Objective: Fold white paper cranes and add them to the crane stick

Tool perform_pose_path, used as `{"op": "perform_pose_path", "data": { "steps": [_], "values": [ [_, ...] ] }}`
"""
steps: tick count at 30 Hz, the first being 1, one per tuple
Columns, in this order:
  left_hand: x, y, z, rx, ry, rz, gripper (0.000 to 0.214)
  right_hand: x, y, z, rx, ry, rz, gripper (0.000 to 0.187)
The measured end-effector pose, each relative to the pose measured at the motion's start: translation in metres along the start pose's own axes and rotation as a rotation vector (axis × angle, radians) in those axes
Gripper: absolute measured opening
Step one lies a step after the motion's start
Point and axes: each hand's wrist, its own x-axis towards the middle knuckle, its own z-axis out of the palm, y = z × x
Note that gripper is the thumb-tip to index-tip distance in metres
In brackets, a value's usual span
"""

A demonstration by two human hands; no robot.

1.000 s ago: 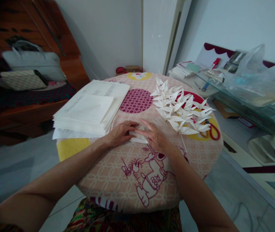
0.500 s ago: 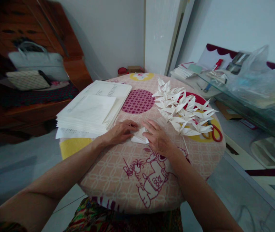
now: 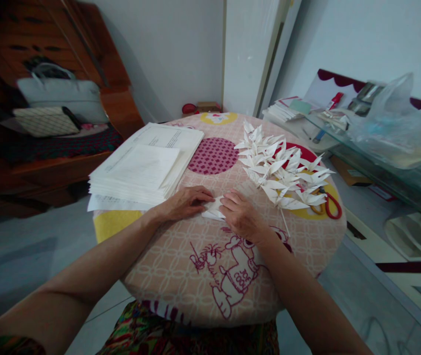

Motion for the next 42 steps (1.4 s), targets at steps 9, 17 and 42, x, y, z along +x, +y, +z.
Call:
{"op": "perform_pose_path", "data": {
  "steps": [9, 17, 42],
  "values": [
    [0.0, 0.001, 0.0, -0.022, 0.01, 0.01, 0.033, 0.006, -0.003, 0.005, 0.024, 0.126, 0.069, 0.023],
    [-0.001, -0.003, -0.006, -0.09, -0.033, 0.048, 0.033, 0.01, 0.0, 0.011, 0.09, -0.035, 0.109, 0.021],
    [0.0, -0.009, -0.006, -0.162, -0.048, 0.036, 0.035, 0.017, -0.005, 0.015, 0.154, 0.111, 0.132, 0.023]
  ]
}}
